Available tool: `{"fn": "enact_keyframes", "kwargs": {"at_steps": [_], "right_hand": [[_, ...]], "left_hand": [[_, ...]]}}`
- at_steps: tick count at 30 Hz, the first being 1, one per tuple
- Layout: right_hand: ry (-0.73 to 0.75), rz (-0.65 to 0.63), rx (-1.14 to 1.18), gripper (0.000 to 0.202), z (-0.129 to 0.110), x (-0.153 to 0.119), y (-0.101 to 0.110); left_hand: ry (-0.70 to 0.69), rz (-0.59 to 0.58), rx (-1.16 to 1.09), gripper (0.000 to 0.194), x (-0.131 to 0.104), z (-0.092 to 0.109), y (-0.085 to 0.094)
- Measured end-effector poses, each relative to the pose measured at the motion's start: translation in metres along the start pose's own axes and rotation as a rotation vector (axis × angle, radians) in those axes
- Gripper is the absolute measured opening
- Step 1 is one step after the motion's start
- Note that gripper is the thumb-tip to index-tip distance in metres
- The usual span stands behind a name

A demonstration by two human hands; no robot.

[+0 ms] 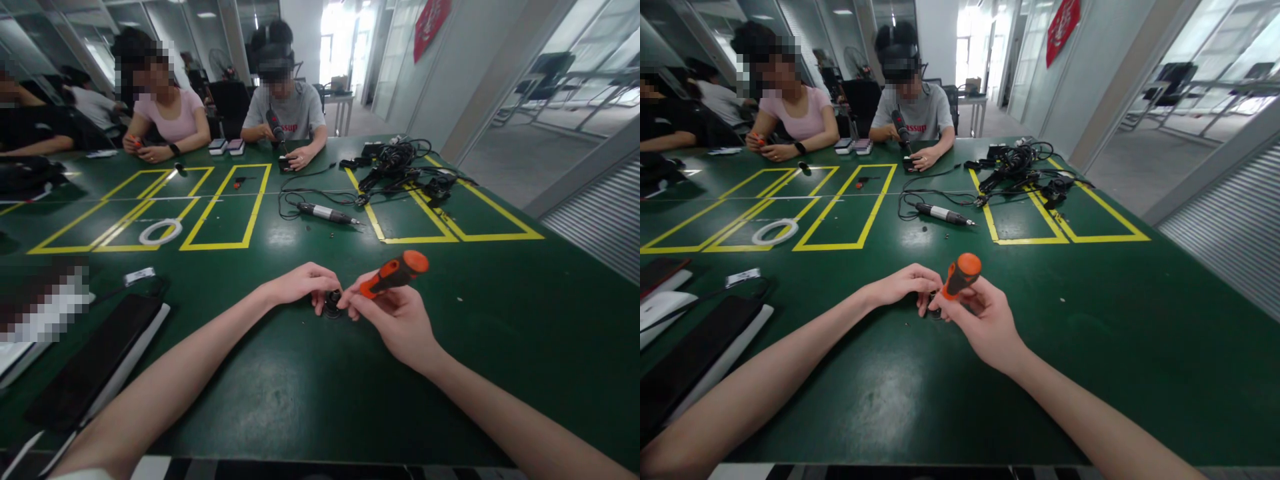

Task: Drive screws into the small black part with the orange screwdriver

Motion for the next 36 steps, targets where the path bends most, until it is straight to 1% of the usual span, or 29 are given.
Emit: {"fn": "enact_keyframes", "kwargs": {"at_steps": [3,6,9,11,14,17,20,23,25,29,31,36], "right_hand": [[0.006,0.014,-0.052,0.025,-0.002,0.000,0.002],[0.014,-0.007,-0.084,0.028,-0.006,0.000,0.002],[0.008,-0.032,-0.086,0.034,-0.007,-0.001,0.000],[0.015,-0.022,-0.057,0.032,-0.006,-0.002,0.001],[0.021,0.032,-0.023,0.029,-0.005,-0.003,0.004],[0.008,0.058,-0.060,0.027,-0.004,-0.003,0.007],[0.037,0.051,-0.093,0.024,-0.006,-0.003,0.009],[0.079,0.016,-0.102,0.026,-0.009,-0.004,0.006],[0.093,0.002,-0.073,0.027,-0.009,-0.004,0.004],[0.080,0.026,0.014,0.018,-0.007,-0.006,0.003],[0.075,0.029,-0.012,0.017,-0.007,-0.007,0.003],[0.080,0.013,-0.085,0.025,-0.007,-0.007,0.004]], "left_hand": [[0.000,0.015,-0.017,0.031,0.000,-0.001,-0.001],[0.001,0.033,-0.035,0.029,0.000,-0.001,-0.001],[0.018,0.024,-0.050,0.029,0.000,0.000,-0.003],[0.027,0.012,-0.050,0.027,0.000,0.001,-0.003],[0.022,-0.001,-0.054,0.023,0.002,0.001,-0.003],[0.020,-0.015,-0.070,0.020,0.004,0.000,-0.004],[0.031,-0.007,-0.071,0.018,0.004,-0.001,-0.005],[0.051,0.006,-0.064,0.018,0.003,-0.002,-0.006],[0.059,-0.007,-0.059,0.019,0.004,-0.002,-0.006],[0.067,-0.063,-0.050,0.020,0.008,0.000,-0.006],[0.087,-0.088,-0.054,0.021,0.010,0.000,-0.005],[0.133,-0.134,-0.101,0.027,0.013,0.002,-0.003]]}}
Point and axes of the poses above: each hand's wrist, its own x-axis towards the middle knuckle, its own y-axis out of the back of the hand, z = x × y, the point moved 5 cm from there along x, towards the middle knuckle, and after that the axes turned 15 degrees about -y, right-handed, at the moved point
